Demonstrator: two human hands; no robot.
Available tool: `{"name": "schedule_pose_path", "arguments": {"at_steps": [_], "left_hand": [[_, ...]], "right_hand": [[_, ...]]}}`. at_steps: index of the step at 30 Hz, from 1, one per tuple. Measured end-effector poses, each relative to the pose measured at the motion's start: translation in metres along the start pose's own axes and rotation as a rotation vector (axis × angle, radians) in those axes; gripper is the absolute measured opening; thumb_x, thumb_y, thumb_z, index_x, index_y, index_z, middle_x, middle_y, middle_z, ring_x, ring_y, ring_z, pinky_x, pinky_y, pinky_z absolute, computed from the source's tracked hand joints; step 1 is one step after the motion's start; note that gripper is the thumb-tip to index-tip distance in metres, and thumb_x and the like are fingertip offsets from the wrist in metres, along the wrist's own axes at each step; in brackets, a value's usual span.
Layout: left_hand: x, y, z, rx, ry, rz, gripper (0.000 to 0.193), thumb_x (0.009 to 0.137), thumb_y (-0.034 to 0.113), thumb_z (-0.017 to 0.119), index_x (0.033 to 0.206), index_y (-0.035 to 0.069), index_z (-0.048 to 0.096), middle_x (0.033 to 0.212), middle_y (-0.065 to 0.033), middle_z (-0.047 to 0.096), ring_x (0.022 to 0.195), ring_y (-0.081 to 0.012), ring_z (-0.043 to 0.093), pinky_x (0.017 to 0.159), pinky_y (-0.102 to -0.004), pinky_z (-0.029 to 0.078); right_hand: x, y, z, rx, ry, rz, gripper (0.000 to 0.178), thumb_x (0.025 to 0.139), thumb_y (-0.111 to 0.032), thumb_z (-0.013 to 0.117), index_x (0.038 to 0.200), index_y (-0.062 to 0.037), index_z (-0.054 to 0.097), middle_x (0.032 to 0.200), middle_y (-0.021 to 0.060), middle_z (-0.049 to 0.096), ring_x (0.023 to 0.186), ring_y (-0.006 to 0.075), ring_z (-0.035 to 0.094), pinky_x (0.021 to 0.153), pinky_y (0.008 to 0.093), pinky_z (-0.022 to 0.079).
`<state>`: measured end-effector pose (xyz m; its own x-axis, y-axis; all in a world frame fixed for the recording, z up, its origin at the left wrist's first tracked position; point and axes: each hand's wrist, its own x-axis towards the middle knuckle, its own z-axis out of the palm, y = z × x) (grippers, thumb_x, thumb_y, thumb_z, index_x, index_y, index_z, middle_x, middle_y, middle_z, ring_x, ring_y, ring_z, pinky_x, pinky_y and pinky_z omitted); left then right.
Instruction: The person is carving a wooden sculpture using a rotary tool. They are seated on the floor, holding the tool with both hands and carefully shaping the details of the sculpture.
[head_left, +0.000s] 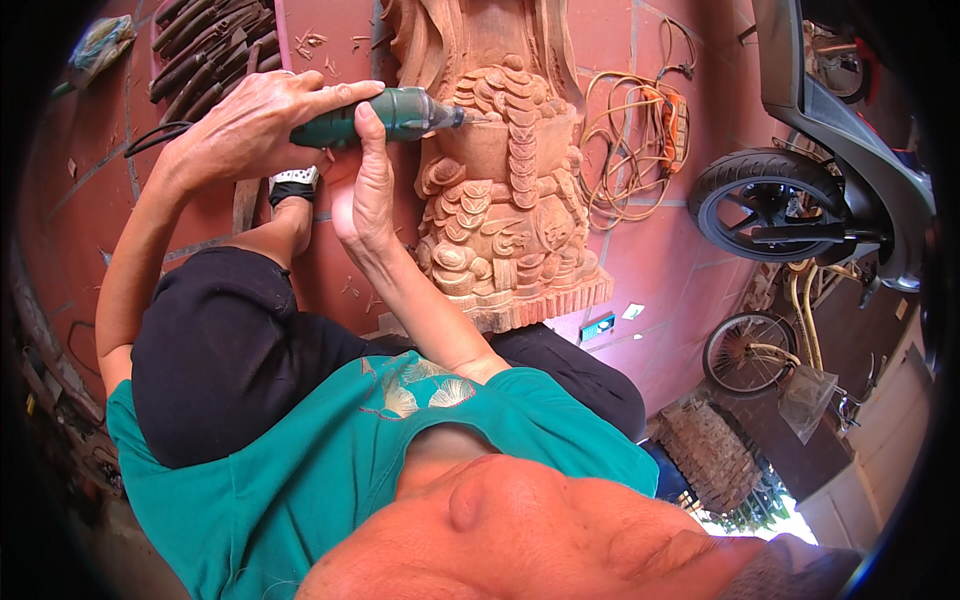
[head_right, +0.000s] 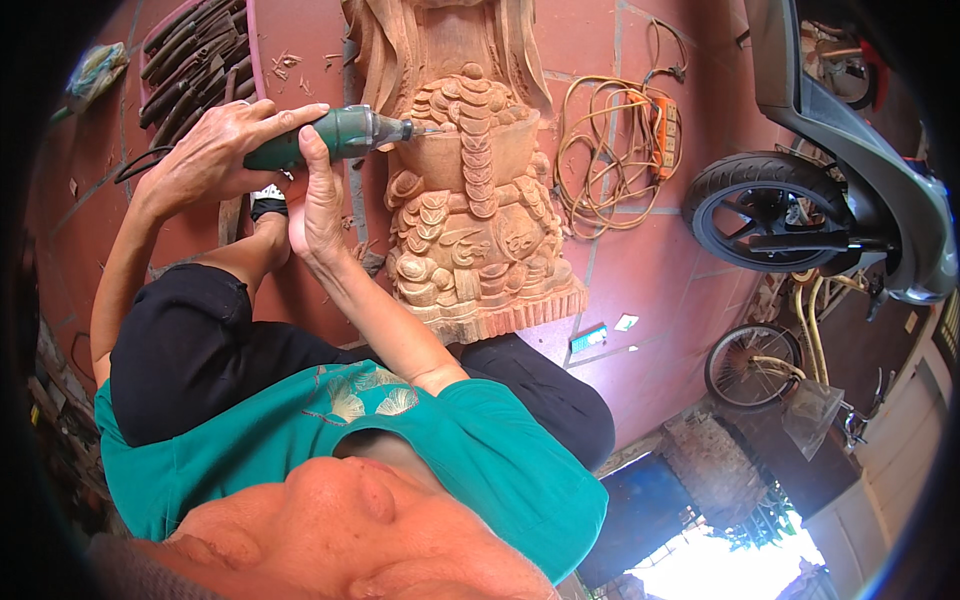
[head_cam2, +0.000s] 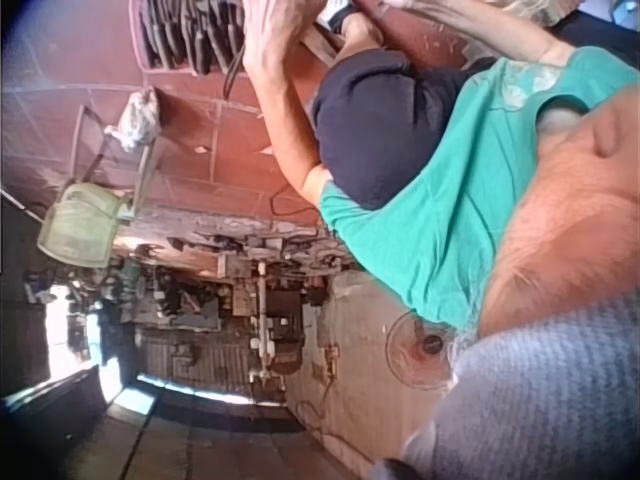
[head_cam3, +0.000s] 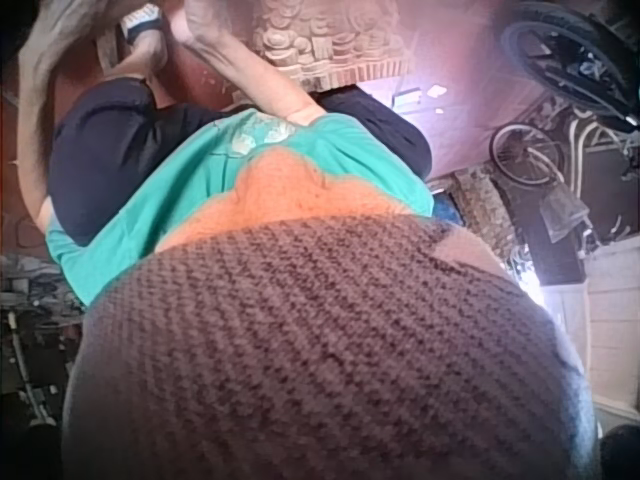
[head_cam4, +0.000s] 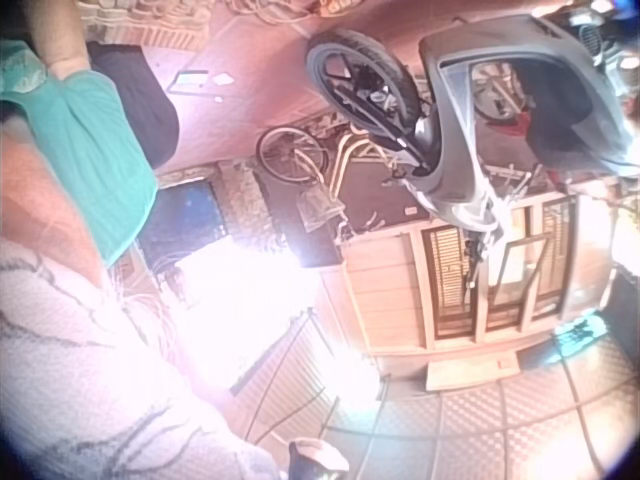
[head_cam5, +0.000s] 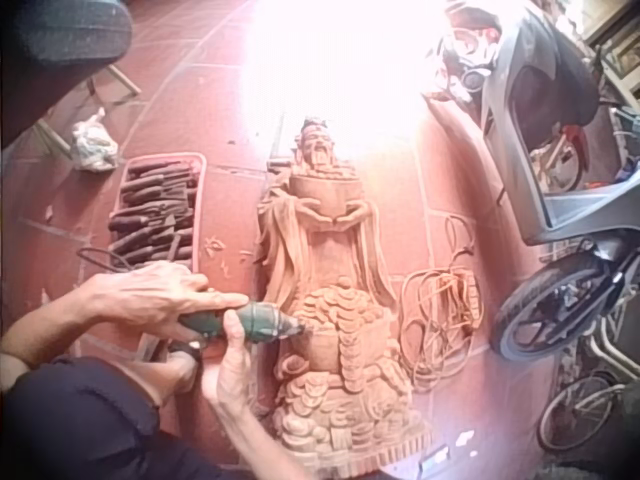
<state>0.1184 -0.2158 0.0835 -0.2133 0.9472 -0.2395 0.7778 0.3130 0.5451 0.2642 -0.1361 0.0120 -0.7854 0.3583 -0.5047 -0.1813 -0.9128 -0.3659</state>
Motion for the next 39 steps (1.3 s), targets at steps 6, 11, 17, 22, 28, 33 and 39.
{"name": "schedule_pose_path", "arguments": {"at_steps": [6, 11, 17, 22, 28, 33, 39], "left_hand": [[0.0, -0.001, 0.005, -0.001, 0.026, -0.02, 0.096, 0.065, 0.008, 0.077, 0.155, 0.021, 0.046, 0.094, -0.0128, 0.06, 0.088, -0.033, 0.061, 0.082, -0.0438, 0.05], [0.001, -0.004, 0.006, -0.009, 0.043, 0.009, 0.098, 0.064, 0.009, 0.078, 0.155, 0.021, 0.045, 0.093, -0.0128, 0.059, 0.087, -0.033, 0.061, 0.081, -0.0435, 0.05], [0.002, 0.006, -0.013, 0.047, 0.013, 0.042, 0.096, 0.066, 0.009, 0.079, 0.155, 0.023, 0.046, 0.095, -0.0122, 0.059, 0.087, -0.0326, 0.06, 0.08, -0.0436, 0.048], [0.007, 0.014, -0.023, 0.155, 0.079, 0.09, 0.082, 0.069, 0.015, 0.079, 0.148, 0.017, 0.055, 0.09, -0.0136, 0.063, 0.084, -0.0329, 0.063, 0.076, -0.0431, 0.049], [0.016, 0.021, -0.025, 0.215, 0.118, 0.124, 0.084, 0.064, 0.011, 0.076, 0.145, 0.014, 0.056, 0.089, -0.0136, 0.063, 0.088, -0.0328, 0.064, 0.078, -0.0429, 0.048], [0.012, 0.023, -0.026, 0.221, 0.111, 0.095, 0.082, 0.064, 0.012, 0.077, 0.144, 0.014, 0.058, 0.088, -0.0134, 0.063, 0.086, -0.0329, 0.064, 0.076, -0.0429, 0.048], [0.007, 0.018, -0.028, 0.171, 0.093, 0.097, 0.081, 0.067, 0.015, 0.08, 0.145, 0.017, 0.058, 0.088, -0.0129, 0.062, 0.083, -0.0322, 0.063, 0.075, -0.0428, 0.048]], "right_hand": [[0.002, -0.003, -0.001, 0.013, -0.029, 0.045, 0.052, 0.096, -0.04, 0.071, 0.136, -0.0127, 0.053, 0.125, 0.0028, 0.064, 0.111, 0.0136, 0.063, 0.089, 0.0324, 0.056], [0.004, -0.002, -0.005, 0.0, -0.033, 0.031, 0.051, 0.096, -0.041, 0.071, 0.136, -0.0129, 0.054, 0.125, 0.0022, 0.064, 0.112, 0.0131, 0.063, 0.089, 0.0317, 0.056], [-0.002, -0.006, 0.005, 0.005, -0.066, 0.024, 0.053, 0.098, -0.044, 0.067, 0.139, -0.0129, 0.052, 0.129, 0.0027, 0.063, 0.117, 0.0157, 0.062, 0.096, 0.0357, 0.054], [-0.003, -0.015, 0.013, 0.066, -0.133, 0.044, 0.052, 0.1, -0.045, 0.063, 0.14, -0.0132, 0.051, 0.132, 0.0033, 0.063, 0.12, 0.0175, 0.061, 0.1, 0.0379, 0.053], [0.004, -0.02, 0.007, 0.121, -0.187, 0.073, 0.052, 0.101, -0.047, 0.061, 0.139, -0.0123, 0.051, 0.132, 0.0044, 0.063, 0.121, 0.0185, 0.062, 0.102, 0.0391, 0.053], [0.001, -0.019, 0.011, 0.099, -0.194, 0.059, 0.052, 0.102, -0.047, 0.06, 0.139, -0.0114, 0.051, 0.132, 0.0048, 0.063, 0.121, 0.0188, 0.063, 0.1, 0.0397, 0.055], [-0.001, -0.014, 0.011, 0.156, -0.188, 0.098, 0.057, 0.099, -0.042, 0.067, 0.142, -0.0121, 0.046, 0.135, 0.007, 0.057, 0.126, 0.0207, 0.058, 0.101, 0.0441, 0.055]]}}
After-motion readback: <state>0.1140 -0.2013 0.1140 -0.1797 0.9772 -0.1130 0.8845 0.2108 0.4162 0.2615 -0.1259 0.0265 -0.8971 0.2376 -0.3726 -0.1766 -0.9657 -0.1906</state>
